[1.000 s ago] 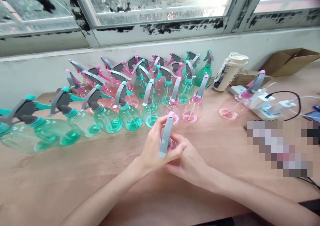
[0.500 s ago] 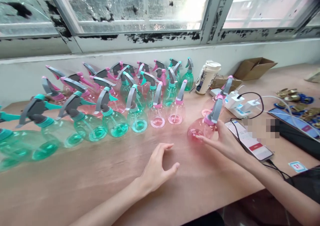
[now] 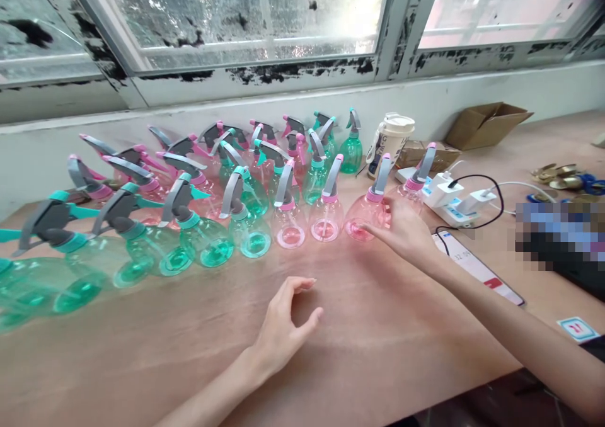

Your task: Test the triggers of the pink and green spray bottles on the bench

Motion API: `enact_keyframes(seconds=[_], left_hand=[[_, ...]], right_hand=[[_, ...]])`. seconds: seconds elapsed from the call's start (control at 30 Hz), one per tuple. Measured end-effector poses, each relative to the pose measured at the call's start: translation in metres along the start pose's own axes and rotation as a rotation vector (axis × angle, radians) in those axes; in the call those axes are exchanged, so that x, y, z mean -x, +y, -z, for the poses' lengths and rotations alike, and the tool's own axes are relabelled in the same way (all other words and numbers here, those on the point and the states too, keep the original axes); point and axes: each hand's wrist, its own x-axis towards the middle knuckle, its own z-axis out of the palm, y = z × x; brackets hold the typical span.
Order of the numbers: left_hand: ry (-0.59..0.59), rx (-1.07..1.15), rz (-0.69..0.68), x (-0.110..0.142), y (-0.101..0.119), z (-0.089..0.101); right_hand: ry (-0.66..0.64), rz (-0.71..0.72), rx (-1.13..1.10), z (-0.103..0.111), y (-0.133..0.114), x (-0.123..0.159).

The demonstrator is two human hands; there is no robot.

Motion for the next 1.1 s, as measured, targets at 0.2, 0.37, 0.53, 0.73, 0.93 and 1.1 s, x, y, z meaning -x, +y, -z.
enact_keyframes(seconds=[0.2,0.37,0.53,0.73,0.93,1.1], left_hand=[[-0.01,-0.005,0.019,-0.001,-0.001,0.0],[-0.006,-0.014,0.019,-0.001,0.001,0.002],[-0.005,-0.013,0.014,-0.001,0.001,0.003],[-0.004,-0.009,0.022,0.0,0.001,0.003],[0.018,-0.018,-0.004,0.001,0.002,0.002],[0.017,-0.015,-0.016,0.002,0.003,0.001]], right_hand=[[0.038,-0.03,0.083,-0.011,-0.003,-0.008],[0.114,-0.081,0.034,0.003,-0.012,0.007],[0.244,-0.205,-0.021,0.035,0.007,0.024],[0.282,-0.275,-0.075,0.042,0.052,-0.002],[0.139,-0.26,-0.174,0.024,0.062,-0.028],[0.177,-0.295,-0.118,0.025,0.06,-0.012]])
